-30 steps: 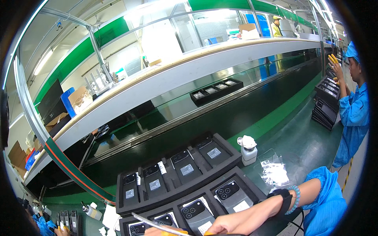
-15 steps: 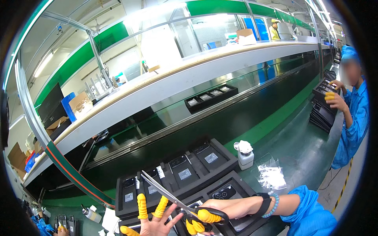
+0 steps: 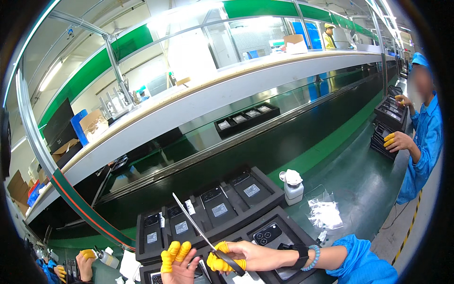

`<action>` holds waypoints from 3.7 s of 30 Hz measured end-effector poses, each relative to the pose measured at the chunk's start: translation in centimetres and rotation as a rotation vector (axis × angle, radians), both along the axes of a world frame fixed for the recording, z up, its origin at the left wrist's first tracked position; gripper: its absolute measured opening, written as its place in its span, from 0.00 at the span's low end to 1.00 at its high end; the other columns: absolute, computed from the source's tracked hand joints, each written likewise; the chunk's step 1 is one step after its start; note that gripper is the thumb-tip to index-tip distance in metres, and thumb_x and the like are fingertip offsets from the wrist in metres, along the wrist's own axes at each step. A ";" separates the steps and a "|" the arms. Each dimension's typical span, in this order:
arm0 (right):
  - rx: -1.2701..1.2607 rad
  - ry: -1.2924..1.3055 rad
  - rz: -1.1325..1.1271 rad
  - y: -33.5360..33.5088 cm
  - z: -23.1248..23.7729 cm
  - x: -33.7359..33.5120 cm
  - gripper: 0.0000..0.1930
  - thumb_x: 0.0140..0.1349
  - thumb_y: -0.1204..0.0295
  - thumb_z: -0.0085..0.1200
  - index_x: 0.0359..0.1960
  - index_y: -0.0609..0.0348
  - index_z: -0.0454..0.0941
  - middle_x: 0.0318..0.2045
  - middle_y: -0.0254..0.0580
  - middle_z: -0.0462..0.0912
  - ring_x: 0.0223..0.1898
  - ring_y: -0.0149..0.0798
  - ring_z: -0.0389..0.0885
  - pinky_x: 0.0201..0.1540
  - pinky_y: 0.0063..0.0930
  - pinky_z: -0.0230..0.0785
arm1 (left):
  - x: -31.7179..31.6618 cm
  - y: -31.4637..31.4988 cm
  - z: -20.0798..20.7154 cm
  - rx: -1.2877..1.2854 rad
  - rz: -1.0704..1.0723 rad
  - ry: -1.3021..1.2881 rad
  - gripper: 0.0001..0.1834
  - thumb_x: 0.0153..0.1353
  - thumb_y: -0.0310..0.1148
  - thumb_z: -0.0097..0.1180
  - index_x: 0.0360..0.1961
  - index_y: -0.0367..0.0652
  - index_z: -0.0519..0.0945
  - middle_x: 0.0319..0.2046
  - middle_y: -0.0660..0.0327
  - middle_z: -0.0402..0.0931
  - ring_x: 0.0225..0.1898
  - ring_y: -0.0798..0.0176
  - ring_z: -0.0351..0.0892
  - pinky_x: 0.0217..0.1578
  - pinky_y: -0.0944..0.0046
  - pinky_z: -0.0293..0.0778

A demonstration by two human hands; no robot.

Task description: The recorder is assembling small electronic components on a production line.

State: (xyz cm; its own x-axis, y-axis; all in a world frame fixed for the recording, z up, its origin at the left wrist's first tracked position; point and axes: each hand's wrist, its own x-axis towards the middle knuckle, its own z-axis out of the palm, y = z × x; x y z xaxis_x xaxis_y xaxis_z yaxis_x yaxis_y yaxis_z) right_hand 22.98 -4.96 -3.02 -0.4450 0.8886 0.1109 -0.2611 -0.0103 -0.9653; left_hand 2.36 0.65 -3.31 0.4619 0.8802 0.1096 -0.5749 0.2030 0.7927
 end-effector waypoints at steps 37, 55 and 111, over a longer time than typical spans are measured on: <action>0.217 -0.398 -0.092 0.1 -1.0 -2.4 0.26 0.61 0.65 0.52 0.58 0.63 0.60 0.50 0.50 0.67 0.54 0.42 0.69 0.56 0.30 0.61 | 2.0 -2.2 -0.6 0.291 -0.143 0.293 0.34 0.59 0.45 0.51 0.61 0.39 0.56 0.54 0.56 0.63 0.56 0.61 0.62 0.57 0.62 0.59; -0.113 0.153 -0.292 0.7 0.7 0.2 0.18 0.63 0.69 0.50 0.51 0.66 0.70 0.47 0.42 0.75 0.49 0.32 0.75 0.51 0.24 0.69 | -2.3 1.7 -7.2 -0.024 -0.743 0.308 0.38 0.59 0.57 0.41 0.60 0.35 0.60 0.54 0.49 0.65 0.50 0.53 0.69 0.50 0.57 0.66; 0.253 -0.247 -0.307 -1.0 3.8 6.2 0.30 0.60 0.72 0.52 0.63 0.49 0.54 0.52 0.39 0.68 0.38 0.24 0.67 0.46 0.19 0.65 | -0.6 -1.2 2.5 0.929 0.030 0.853 0.39 0.32 0.30 0.75 0.49 0.37 0.69 0.35 0.64 0.63 0.33 0.68 0.65 0.33 0.69 0.66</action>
State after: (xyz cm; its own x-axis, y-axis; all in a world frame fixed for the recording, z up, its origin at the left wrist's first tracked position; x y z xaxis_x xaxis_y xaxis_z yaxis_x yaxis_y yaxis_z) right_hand 29.15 -5.98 0.79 -0.2058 0.9421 0.2646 0.0226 0.2749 -0.9612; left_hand 1.79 -0.52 -0.81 0.6712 0.6428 0.3691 0.1939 -0.6328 0.7496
